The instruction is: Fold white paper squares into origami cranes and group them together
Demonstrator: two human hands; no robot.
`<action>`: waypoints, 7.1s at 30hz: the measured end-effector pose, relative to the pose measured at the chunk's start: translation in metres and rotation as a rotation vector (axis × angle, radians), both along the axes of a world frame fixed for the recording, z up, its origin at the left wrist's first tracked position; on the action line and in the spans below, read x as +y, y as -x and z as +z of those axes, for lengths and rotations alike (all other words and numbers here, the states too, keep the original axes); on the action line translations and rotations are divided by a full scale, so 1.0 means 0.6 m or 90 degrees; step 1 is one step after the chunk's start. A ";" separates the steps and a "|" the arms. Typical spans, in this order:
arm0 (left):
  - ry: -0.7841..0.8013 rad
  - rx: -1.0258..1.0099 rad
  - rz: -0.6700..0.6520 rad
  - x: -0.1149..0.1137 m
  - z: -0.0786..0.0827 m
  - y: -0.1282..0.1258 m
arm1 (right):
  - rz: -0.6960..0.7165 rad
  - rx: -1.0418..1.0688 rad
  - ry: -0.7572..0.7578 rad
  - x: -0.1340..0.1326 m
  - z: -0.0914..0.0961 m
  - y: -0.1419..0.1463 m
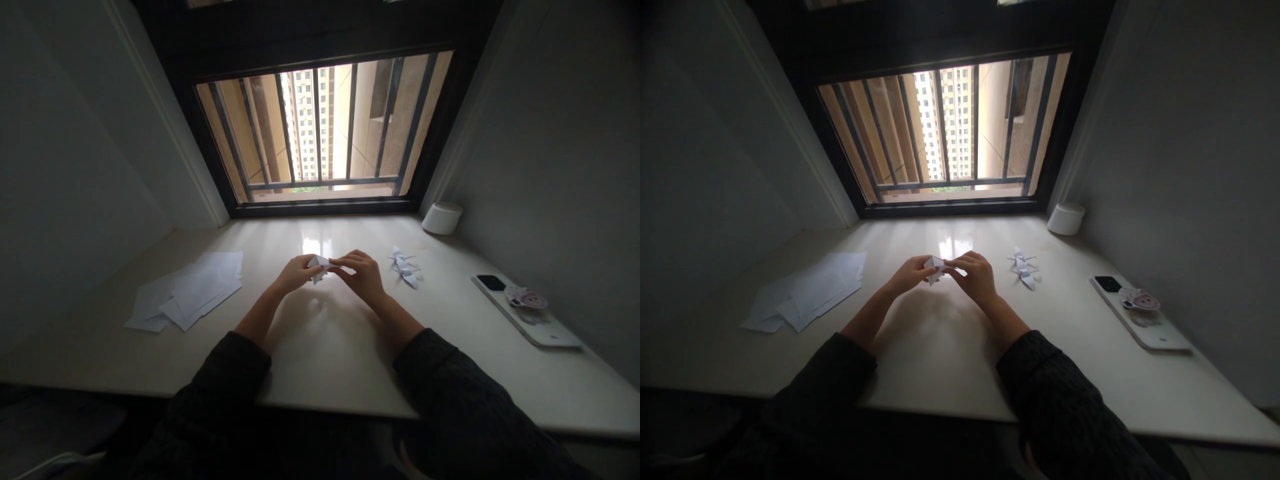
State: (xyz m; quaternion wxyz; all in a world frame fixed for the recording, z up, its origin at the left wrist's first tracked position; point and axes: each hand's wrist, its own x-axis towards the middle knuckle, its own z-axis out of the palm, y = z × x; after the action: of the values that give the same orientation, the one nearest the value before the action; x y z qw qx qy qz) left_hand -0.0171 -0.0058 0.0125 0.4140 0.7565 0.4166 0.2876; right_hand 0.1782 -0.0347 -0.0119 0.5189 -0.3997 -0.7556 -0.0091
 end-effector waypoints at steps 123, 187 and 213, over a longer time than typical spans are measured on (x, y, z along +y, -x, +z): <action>-0.573 -0.096 0.193 -0.048 -0.002 -0.042 | 0.130 0.476 0.544 0.013 -0.006 0.011; 0.137 -0.402 0.151 -0.018 -0.023 -0.046 | 0.117 0.432 0.376 0.016 -0.003 0.009; 0.213 -0.412 0.121 -0.026 -0.012 -0.048 | 0.276 0.351 0.368 0.012 -0.001 0.011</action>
State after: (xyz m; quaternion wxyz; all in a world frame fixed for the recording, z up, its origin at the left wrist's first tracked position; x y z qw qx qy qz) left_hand 0.0115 -0.0217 0.0052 0.6134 0.5065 0.3736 0.4770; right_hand 0.1717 -0.0276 -0.0124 0.5581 -0.3483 -0.6268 0.4175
